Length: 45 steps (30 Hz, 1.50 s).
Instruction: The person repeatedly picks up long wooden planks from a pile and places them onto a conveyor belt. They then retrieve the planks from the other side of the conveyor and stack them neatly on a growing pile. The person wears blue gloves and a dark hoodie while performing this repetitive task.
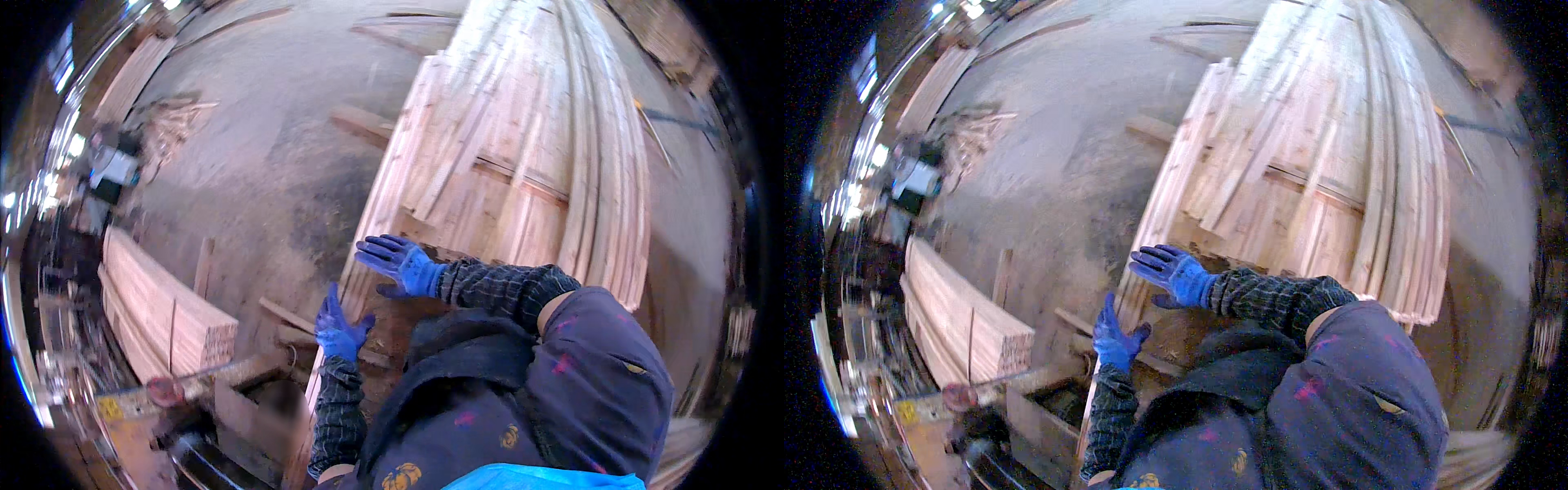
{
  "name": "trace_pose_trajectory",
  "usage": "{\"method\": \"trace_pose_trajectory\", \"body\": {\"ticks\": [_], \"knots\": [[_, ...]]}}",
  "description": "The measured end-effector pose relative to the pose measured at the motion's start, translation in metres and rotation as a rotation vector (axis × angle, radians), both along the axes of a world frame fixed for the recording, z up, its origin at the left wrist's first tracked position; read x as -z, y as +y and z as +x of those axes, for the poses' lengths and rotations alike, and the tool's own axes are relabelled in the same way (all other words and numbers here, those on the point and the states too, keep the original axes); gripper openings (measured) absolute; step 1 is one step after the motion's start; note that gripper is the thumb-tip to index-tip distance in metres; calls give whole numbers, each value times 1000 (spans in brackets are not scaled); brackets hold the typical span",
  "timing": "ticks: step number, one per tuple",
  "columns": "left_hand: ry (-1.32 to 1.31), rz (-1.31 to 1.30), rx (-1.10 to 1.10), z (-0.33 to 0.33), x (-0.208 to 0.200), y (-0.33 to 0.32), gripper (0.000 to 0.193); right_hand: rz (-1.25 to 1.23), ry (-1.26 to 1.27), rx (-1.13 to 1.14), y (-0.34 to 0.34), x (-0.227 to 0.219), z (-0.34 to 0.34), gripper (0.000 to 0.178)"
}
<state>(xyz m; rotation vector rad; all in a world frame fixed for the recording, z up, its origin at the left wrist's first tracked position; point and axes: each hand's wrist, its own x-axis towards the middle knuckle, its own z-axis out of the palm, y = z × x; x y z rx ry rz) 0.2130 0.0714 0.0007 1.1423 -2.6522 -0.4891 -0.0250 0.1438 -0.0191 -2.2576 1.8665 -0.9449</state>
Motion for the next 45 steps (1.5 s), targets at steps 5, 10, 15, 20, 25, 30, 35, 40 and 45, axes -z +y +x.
{"method": "trace_pose_trajectory", "body": {"ticks": [5, 10, 15, 20, 25, 30, 35, 40, 45], "knots": [[20, 36, -12, -44, -6, -10, 99, 50, -332, 513, 79, 51, -56, 86], [19, -11, 73, -109, 2, -12, 97, 322, -950, 1320, 219, 183, -121, 84], [71, -109, 151, -182, 13, -18, 93, 389, -1598, 1702, 345, 227, -145, 85], [85, -271, 130, -269, 6, 2, 84, -159, -2257, 1976, 416, 305, -134, 60], [293, -223, 356, -363, 29, 65, 79, -546, -2650, 1419, 463, 378, -134, 49], [-106, 417, 418, -337, 204, 128, 83, -608, -2496, 1975, 434, 363, -188, 57], [-388, 853, 126, -229, 403, 146, 92, -338, -1766, 1898, 449, 370, -163, 64], [-590, 1115, 148, -273, 441, 150, 58, -1287, -2558, 1600, 430, 365, -179, 40], [-389, 651, 82, -318, 417, 164, 58, -1409, -2528, 1632, 420, 376, -161, 28]]}}
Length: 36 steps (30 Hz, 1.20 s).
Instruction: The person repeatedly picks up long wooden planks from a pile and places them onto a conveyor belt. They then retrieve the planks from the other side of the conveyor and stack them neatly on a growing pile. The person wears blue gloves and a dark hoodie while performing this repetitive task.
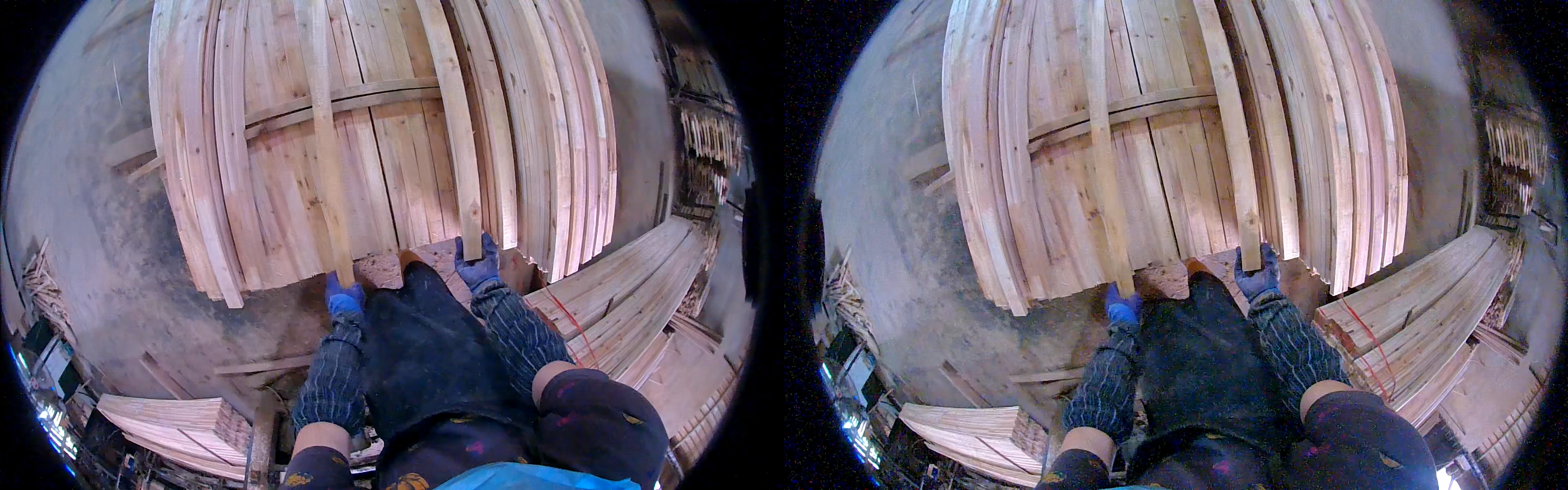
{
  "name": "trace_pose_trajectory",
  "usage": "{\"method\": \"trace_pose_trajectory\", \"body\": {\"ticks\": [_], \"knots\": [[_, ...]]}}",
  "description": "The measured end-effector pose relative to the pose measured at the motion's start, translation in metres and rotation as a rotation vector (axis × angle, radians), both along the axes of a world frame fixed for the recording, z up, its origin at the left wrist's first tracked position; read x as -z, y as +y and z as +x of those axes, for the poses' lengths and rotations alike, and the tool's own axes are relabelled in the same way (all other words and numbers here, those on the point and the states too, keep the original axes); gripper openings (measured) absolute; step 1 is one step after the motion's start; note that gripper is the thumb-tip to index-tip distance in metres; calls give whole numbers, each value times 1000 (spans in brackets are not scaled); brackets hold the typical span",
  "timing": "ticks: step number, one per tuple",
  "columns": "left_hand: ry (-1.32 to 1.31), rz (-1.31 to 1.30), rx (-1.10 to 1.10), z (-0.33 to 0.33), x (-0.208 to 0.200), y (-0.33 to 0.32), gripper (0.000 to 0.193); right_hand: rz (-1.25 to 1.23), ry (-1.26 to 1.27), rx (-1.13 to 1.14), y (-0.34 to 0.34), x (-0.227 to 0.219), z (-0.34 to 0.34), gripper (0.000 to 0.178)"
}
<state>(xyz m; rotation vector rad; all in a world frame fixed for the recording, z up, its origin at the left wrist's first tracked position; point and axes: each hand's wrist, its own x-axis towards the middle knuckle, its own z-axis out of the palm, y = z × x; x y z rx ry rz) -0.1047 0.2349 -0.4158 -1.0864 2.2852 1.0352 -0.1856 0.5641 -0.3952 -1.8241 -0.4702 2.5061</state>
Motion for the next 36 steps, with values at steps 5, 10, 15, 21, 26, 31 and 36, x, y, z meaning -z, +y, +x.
{"method": "trace_pose_trajectory", "body": {"ticks": [5, 10, 15, 21, 26, 31, 36], "knots": [[522, -21, 137, -136, -65, 83, 70, -106, -28, -132, 5, -5, -5, 31], [309, 874, -70, -198, -13, 184, 86, -245, 32, -332, -3, -11, -36, 42], [-105, 967, 3, -218, -75, 172, 106, -9, -142, -326, -12, 3, -21, 65], [260, 968, -237, -186, -29, 179, 101, 38, 16, -305, -47, -22, -16, 47], [106, 707, -150, -187, -35, 190, 97, 192, -25, -545, -11, 5, 4, 40], [-46, 564, -38, -200, -92, 183, 94, 669, -57, -1123, 16, -57, -10, 63], [60, 489, -6, -191, -163, 155, 91, 258, -298, -755, -9, -146, -56, 31]]}}
